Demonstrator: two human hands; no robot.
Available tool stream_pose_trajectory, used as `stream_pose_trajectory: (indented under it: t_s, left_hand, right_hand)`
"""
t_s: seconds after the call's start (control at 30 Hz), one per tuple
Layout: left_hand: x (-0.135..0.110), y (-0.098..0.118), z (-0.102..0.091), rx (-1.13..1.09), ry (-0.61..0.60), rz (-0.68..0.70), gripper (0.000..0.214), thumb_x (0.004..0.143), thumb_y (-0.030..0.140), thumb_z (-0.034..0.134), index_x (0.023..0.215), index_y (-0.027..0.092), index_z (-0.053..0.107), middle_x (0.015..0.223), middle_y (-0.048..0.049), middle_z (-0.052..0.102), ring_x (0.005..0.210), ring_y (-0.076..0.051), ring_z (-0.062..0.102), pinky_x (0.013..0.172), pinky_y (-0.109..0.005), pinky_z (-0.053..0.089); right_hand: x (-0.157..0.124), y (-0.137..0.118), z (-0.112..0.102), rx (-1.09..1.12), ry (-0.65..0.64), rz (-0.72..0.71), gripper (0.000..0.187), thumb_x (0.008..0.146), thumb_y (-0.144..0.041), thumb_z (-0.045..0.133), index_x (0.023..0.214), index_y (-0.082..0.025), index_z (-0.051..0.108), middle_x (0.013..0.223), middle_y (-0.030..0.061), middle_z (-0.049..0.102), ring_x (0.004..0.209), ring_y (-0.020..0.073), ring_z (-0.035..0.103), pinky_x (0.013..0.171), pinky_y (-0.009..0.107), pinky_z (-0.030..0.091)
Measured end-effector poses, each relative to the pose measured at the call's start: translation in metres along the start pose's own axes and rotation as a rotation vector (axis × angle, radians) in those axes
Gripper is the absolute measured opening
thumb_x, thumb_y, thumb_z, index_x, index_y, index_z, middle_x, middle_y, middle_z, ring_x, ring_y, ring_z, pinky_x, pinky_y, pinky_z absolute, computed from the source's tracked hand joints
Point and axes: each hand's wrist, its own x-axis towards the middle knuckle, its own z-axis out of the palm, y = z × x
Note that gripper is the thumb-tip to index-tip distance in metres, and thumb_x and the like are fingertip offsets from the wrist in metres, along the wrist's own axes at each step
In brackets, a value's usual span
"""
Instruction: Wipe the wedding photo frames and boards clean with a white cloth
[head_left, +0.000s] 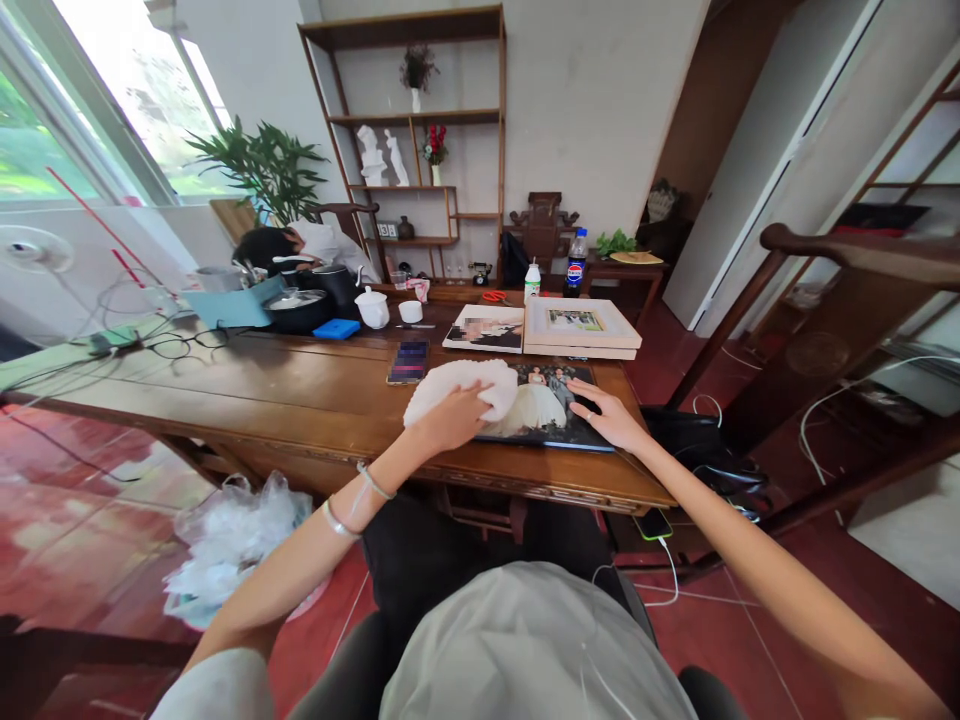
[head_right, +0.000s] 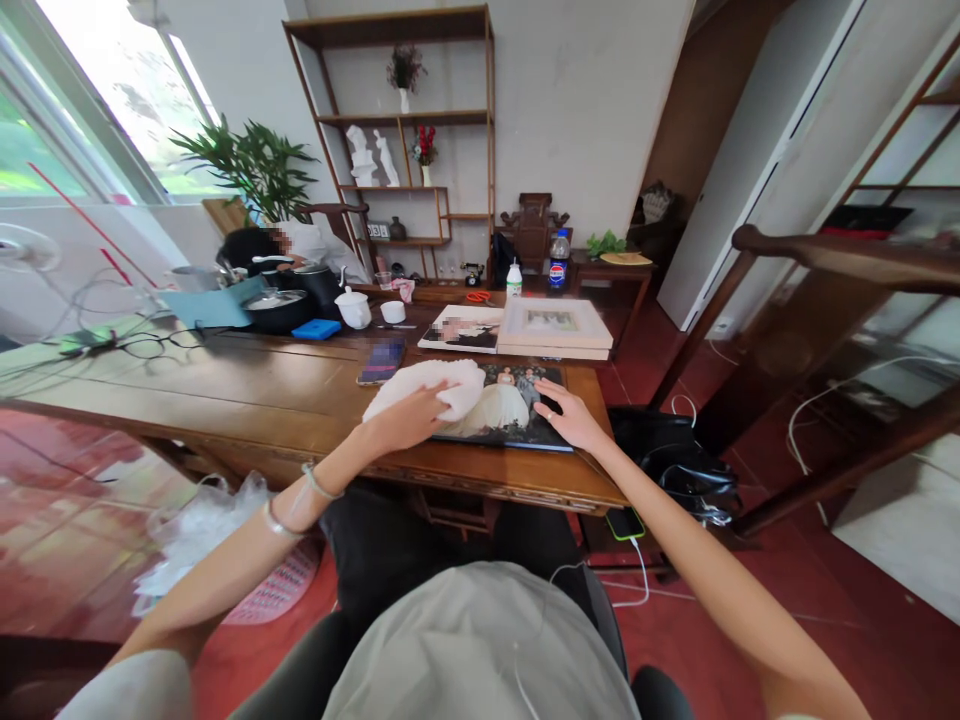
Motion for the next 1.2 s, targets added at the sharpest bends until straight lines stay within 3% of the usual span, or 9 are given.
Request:
stream_pose_trajectory:
  t_s: [0.13, 0.23, 0.4, 0.53, 0.67, 0.8, 1.03, 1.1, 1.2]
  left_hand:
    - [-0.037, 0.043, -0.015, -0.022, -0.078, 0.129, 0.021, 0.087, 0.012, 0.051, 0.101, 0.016, 0.066, 0.148, -0.0111, 0.039, 0.137, -0.031, 0.033, 0.108, -0.047, 0.037]
    - [-0.044, 0.054, -0.017, -0.044, -0.08, 0.134, 0.022, 0.088, 0.012, 0.049, 0.102, 0.017, 0.066, 0.151, -0.0095, 0.034, 0.139, -0.031, 0.031, 0.109, -0.048, 0.036]
    - [-0.009, 0.012, -0.004, 0.007, -0.055, -0.038, 0.029, 0.086, 0.009, 0.048, 0.11, 0.015, 0.064, 0.15, -0.0125, 0.035, 0.14, -0.033, 0.027, 0.106, -0.058, 0.035]
    - [0.031, -0.028, 0.01, 0.056, -0.009, -0.043, 0.028, 0.089, 0.012, 0.046, 0.111, 0.013, 0.063, 0.151, -0.0121, 0.033, 0.14, -0.032, 0.024, 0.109, -0.055, 0.03]
    - [0.05, -0.035, 0.017, 0.093, 0.028, -0.044, 0.028, 0.091, 0.015, 0.044, 0.113, 0.01, 0.062, 0.152, -0.0137, 0.031, 0.14, -0.031, 0.025, 0.11, -0.054, 0.028]
    - [0.034, -0.013, 0.01, 0.112, -0.039, -0.027, 0.028, 0.092, 0.016, 0.045, 0.113, 0.011, 0.062, 0.151, -0.0143, 0.032, 0.14, -0.031, 0.026, 0.109, -0.054, 0.031]
    - [-0.037, 0.055, -0.021, 0.099, -0.11, 0.153, 0.025, 0.092, 0.022, 0.049, 0.113, 0.02, 0.063, 0.151, -0.0091, 0.034, 0.139, -0.028, 0.031, 0.105, -0.047, 0.038]
    - [-0.043, 0.068, -0.022, 0.094, -0.093, 0.153, 0.023, 0.091, 0.022, 0.051, 0.11, 0.021, 0.064, 0.151, -0.0077, 0.034, 0.138, -0.027, 0.033, 0.106, -0.046, 0.037]
    - [-0.027, 0.067, -0.015, 0.09, -0.061, 0.109, 0.025, 0.092, 0.02, 0.049, 0.112, 0.021, 0.064, 0.152, -0.0091, 0.032, 0.139, -0.03, 0.031, 0.107, -0.051, 0.036]
  right_hand:
    - [0.0, -0.001, -0.001, -0.012, -0.01, 0.003, 0.039, 0.085, -0.035, 0.058, 0.122, -0.027, 0.063, 0.134, 0.0028, 0.057, 0.132, 0.0247, 0.044, 0.115, 0.048, 0.029]
    - [0.0, -0.002, -0.002, -0.022, -0.018, 0.007, 0.04, 0.085, -0.035, 0.058, 0.123, -0.026, 0.062, 0.134, 0.0038, 0.056, 0.132, 0.025, 0.043, 0.115, 0.048, 0.028]
    - [0.0, -0.003, -0.002, -0.02, -0.017, 0.012, 0.039, 0.085, -0.034, 0.058, 0.123, -0.027, 0.062, 0.135, 0.0033, 0.056, 0.132, 0.0247, 0.044, 0.115, 0.049, 0.028]
    - [0.0, -0.001, -0.002, -0.013, -0.012, 0.007, 0.039, 0.085, -0.035, 0.058, 0.122, -0.026, 0.063, 0.134, 0.0041, 0.057, 0.132, 0.0255, 0.044, 0.115, 0.048, 0.029]
    - [-0.001, 0.0, -0.002, -0.018, -0.009, 0.003, 0.039, 0.085, -0.035, 0.058, 0.123, -0.027, 0.062, 0.135, 0.0033, 0.056, 0.132, 0.0253, 0.044, 0.115, 0.048, 0.029]
    - [-0.001, 0.002, -0.001, -0.028, -0.008, -0.013, 0.04, 0.086, -0.035, 0.057, 0.124, -0.025, 0.062, 0.135, 0.0047, 0.056, 0.132, 0.0249, 0.044, 0.114, 0.049, 0.029]
    - [0.0, 0.003, 0.0, -0.029, -0.009, -0.022, 0.039, 0.086, -0.034, 0.057, 0.123, -0.025, 0.063, 0.135, 0.005, 0.057, 0.132, 0.0254, 0.045, 0.114, 0.049, 0.03]
    - [0.0, 0.003, 0.0, -0.035, -0.008, -0.02, 0.039, 0.086, -0.034, 0.057, 0.123, -0.024, 0.063, 0.134, 0.0057, 0.057, 0.132, 0.026, 0.044, 0.114, 0.049, 0.03]
    - [0.0, 0.003, 0.0, -0.042, -0.013, -0.019, 0.039, 0.086, -0.034, 0.057, 0.123, -0.024, 0.062, 0.135, 0.0058, 0.057, 0.132, 0.0257, 0.044, 0.114, 0.05, 0.029]
